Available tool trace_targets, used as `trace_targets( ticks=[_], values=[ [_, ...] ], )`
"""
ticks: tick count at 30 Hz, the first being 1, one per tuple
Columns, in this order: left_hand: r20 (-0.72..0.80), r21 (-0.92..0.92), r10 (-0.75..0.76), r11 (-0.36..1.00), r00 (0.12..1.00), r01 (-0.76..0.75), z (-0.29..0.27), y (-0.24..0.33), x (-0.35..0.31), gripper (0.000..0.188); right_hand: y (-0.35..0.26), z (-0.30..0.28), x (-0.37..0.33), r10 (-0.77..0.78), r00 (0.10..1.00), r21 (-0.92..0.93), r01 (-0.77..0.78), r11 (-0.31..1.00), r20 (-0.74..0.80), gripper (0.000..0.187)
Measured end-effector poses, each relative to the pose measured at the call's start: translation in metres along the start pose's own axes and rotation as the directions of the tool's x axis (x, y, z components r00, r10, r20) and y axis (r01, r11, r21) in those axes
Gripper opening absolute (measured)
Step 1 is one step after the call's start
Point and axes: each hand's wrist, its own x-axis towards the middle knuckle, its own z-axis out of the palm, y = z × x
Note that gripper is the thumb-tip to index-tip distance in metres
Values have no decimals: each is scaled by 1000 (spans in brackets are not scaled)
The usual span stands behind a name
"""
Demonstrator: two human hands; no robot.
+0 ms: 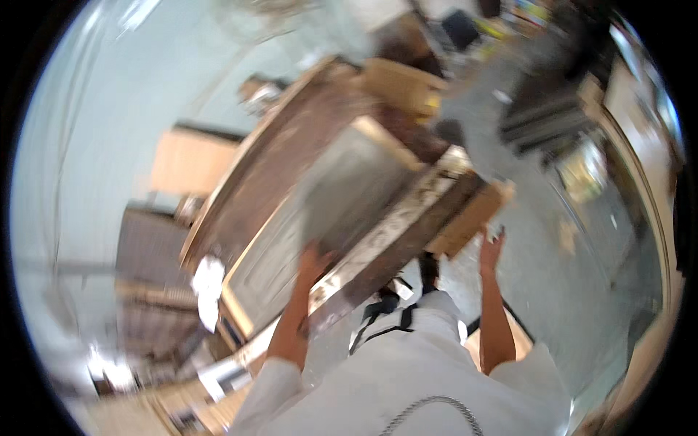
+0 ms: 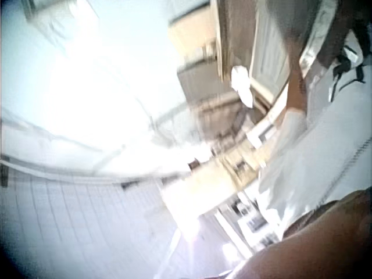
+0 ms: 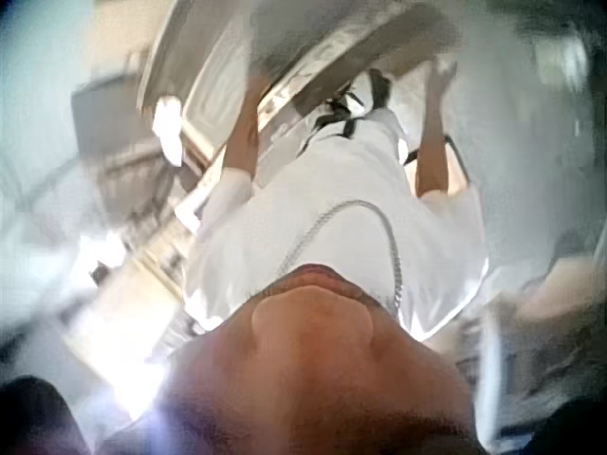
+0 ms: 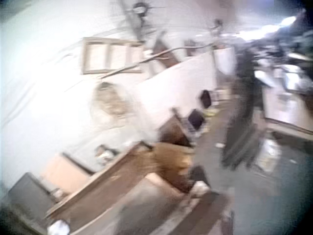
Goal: The person picks up a wooden furniture panel and places it on a workbench, then uses a white cloth to wipe the surface and edges of multiple panels one by one.
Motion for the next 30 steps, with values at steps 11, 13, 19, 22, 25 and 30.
trace_targets(
  ticks=[11,13,19,22,25,30],
  values=[
    [104,10,-143,990,984,142,14,102,51,67,-79,-20,-32,448,784,80,-527,846,430,86],
    [105,23,-134,991,985,132,16,107,51,69,-79,-24,-26,420,778,59,-502,863,467,87],
    [38,42,-94,995,995,92,25,106,56,70,-77,-27,-21,388,776,57,-475,878,497,87],
    [21,42,-57,998,998,56,24,98,57,69,-73,-24,-18,392,770,70,-488,870,504,91],
    [28,70,-47,997,998,45,21,95,64,69,-84,-22,-24,412,781,42,-486,873,469,92],
    [63,107,-71,992,995,64,9,89,78,71,-76,-18,-25,380,800,39,-447,894,465,91]
  ],
)
